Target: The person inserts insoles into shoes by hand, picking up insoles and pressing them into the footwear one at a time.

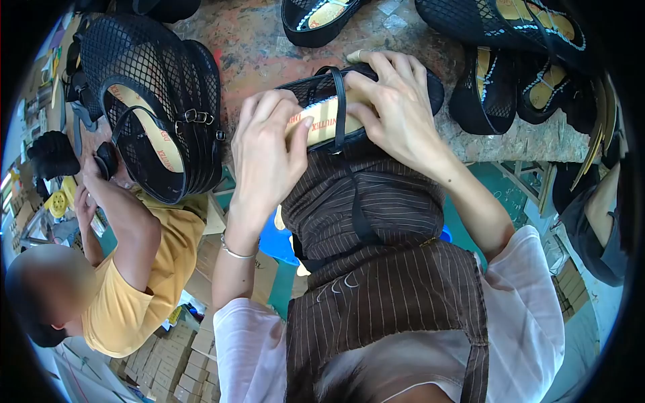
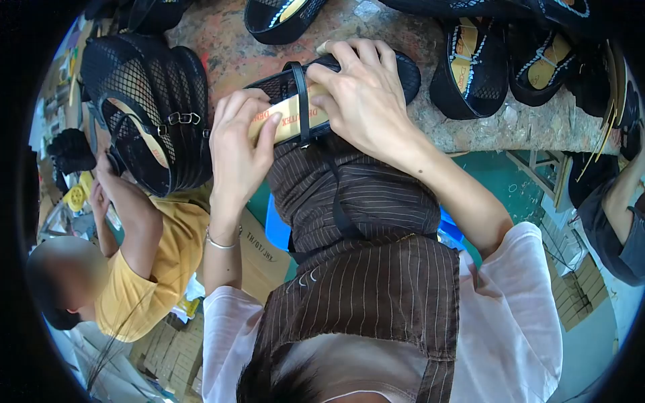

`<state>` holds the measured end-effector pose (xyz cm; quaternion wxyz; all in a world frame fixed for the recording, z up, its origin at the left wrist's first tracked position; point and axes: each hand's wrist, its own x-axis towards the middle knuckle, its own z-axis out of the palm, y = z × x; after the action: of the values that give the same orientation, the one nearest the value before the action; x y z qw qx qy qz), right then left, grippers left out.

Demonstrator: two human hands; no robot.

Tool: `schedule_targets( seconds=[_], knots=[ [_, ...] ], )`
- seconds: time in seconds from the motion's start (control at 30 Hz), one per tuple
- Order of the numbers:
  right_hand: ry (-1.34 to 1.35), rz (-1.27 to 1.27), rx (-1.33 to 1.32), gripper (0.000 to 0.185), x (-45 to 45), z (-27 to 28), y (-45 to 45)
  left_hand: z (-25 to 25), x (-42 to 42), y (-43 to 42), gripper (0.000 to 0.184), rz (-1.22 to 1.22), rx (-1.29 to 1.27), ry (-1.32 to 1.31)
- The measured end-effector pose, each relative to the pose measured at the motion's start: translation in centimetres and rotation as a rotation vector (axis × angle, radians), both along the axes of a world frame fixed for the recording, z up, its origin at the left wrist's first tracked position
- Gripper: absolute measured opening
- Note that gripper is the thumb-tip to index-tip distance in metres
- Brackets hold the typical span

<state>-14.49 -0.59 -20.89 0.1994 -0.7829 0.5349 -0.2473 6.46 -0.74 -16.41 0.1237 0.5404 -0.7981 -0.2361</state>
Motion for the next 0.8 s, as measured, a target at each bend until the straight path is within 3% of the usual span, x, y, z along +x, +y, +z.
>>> schedule_targets(
  seconds=[0.13, 0.37, 0.47, 0.6, 0.8],
  knots=[
    [0.02, -0.104, -0.029, 0.021, 0.9, -0.2, -0.1, -0.6, -1.0, 0.1, 0.018, 0.073, -0.133, -0.094],
    [-0.011, -0.209, 0.004, 0.018, 1.5, -0.4, -0.1, -0.7, -1.2, 1.1, 0.019, 0.119, -0.153, -0.138],
    [-0.002, -0.229, 0.017, 0.019, 1.6, -0.3, -0.1, 0.3, -1.0, 2.3, 0.019, 0.022, -0.284, -0.319],
    [0.003, -0.232, 0.005, 0.018, 1.6, -0.5, -0.3, 1.0, -0.4, 4.4, 0.047, -0.02, -0.15, -0.476],
    [0.025, -0.227, -0.009, 0.018, 1.5, -0.4, -0.3, 0.9, -0.2, 4.1, 0.057, 0.029, -0.069, -0.491]
  ],
)
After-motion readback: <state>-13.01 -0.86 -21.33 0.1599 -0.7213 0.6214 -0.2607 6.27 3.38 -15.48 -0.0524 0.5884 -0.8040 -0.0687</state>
